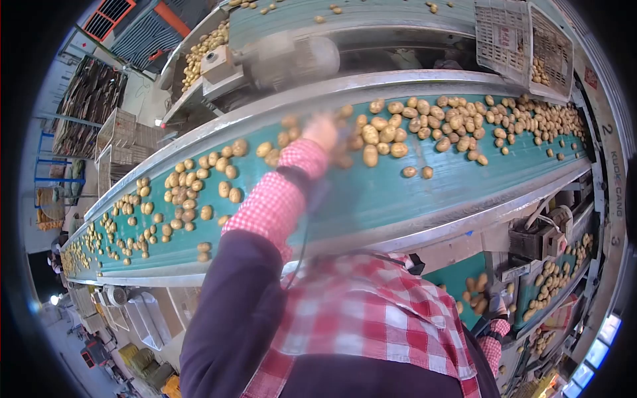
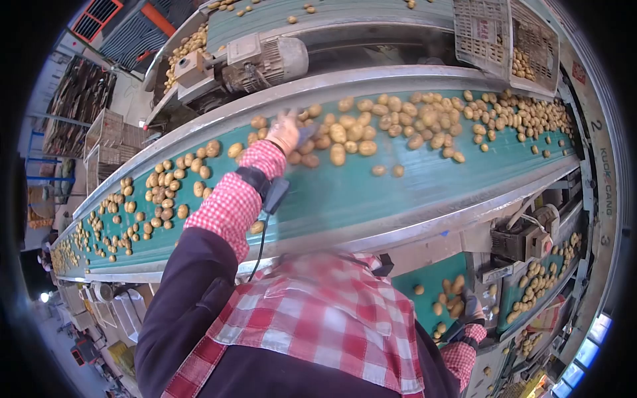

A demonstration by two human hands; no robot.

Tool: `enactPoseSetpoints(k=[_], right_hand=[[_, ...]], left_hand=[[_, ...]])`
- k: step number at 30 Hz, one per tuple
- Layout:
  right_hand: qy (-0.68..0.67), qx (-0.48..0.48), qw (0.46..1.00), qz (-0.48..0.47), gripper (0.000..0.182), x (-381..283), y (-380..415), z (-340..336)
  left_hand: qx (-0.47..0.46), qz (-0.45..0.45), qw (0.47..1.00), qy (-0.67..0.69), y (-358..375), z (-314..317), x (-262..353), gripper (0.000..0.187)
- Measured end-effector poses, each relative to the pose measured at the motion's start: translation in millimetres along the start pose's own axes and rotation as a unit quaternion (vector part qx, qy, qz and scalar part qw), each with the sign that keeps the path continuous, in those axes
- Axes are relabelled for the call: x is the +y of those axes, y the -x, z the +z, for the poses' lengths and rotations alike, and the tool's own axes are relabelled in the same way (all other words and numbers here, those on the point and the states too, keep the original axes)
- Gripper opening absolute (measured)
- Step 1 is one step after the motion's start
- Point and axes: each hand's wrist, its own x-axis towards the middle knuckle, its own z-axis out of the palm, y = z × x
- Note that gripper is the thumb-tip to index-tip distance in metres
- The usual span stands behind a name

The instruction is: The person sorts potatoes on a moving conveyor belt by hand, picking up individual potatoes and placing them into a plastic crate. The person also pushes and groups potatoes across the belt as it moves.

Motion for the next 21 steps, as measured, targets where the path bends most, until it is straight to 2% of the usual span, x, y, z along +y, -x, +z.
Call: enactPoseSetpoints(k=[1, 3, 4, 5, 6, 7, 8, 9, 10, 11, 12, 13, 14, 15, 17, 18, 19, 21], right_hand=[[0.137, 0.135, 0.979, 0.064, 0.06, 4, 6, -12], [0.28, 0.309, 0.909, -0.019, 0.053, 0, -11, -35], [0.243, 0.326, 0.902, -0.144, 0.048, 2, -34, -44], [0.203, 0.337, 0.88, -0.265, 0.043, 3, -59, -51], [0.063, 0.319, 0.9, -0.289, 0.043, -34, -56, -16], [-0.08, 0.3, 0.897, -0.314, 0.042, -78, -48, 29], [-0.116, 0.242, 0.893, -0.361, 0.046, -97, -91, 35], [-0.109, 0.183, 0.902, -0.376, 0.044, -146, -77, 95], [0.029, 0.173, 0.871, -0.458, 0.041, -172, -111, 122], [0.006, 0.067, 0.889, -0.454, 0.039, -206, -124, 163], [0.097, 0.055, 0.897, -0.429, 0.037, -238, -112, 215], [0.161, 0.012, 0.84, -0.519, 0.036, -255, -140, 246], [0.304, 0.033, 0.75, -0.587, 0.035, -278, -140, 282], [0.369, 0.042, 0.697, -0.613, 0.036, -302, -110, 322], [0.42, -0.005, 0.621, -0.662, 0.044, -325, -123, 372], [0.515, -0.001, 0.604, -0.608, 0.049, -333, -117, 392], [0.604, 0.015, 0.544, -0.583, 0.055, -336, -130, 407], [0.679, 0.066, 0.513, -0.521, 0.059, -335, -125, 430]], left_hand=[[-0.018, -0.046, 0.998, 0.044, -5, -6, 3, 0.059], [-0.084, -0.073, 0.994, 0.012, -16, -5, 17, 0.06], [-0.128, -0.054, 0.988, -0.063, -21, -3, 29, 0.061], [-0.094, -0.035, 0.994, -0.047, -24, 20, 26, 0.055], [-0.061, -0.013, 0.998, -0.031, -26, 43, 23, 0.049], [-0.029, 0.009, 0.999, -0.017, -29, 65, 21, 0.044], [0.035, -0.026, 0.997, 0.064, -20, 80, 34, 0.042], [0.082, -0.041, 0.988, 0.122, -9, 86, 47, 0.041], [0.13, -0.05, 0.974, 0.179, 2, 92, 61, 0.04], [0.163, -0.039, 0.963, 0.213, 12, 93, 73, 0.041], [0.196, -0.03, 0.949, 0.246, 24, 95, 83, 0.041], [0.181, -0.022, 0.959, 0.218, 36, 97, 91, 0.04], [0.167, -0.015, 0.967, 0.19, 47, 99, 99, 0.04], [0.153, -0.011, 0.975, 0.16, 57, 101, 105, 0.039], [0.144, -0.033, 0.966, 0.212, 76, 94, 111, 0.043], [0.14, -0.056, 0.954, 0.259, 86, 80, 116, 0.045], [0.136, -0.077, 0.939, 0.306, 95, 67, 120, 0.046], [0.242, -0.112, 0.925, 0.271, 121, 58, 111, 0.061]])
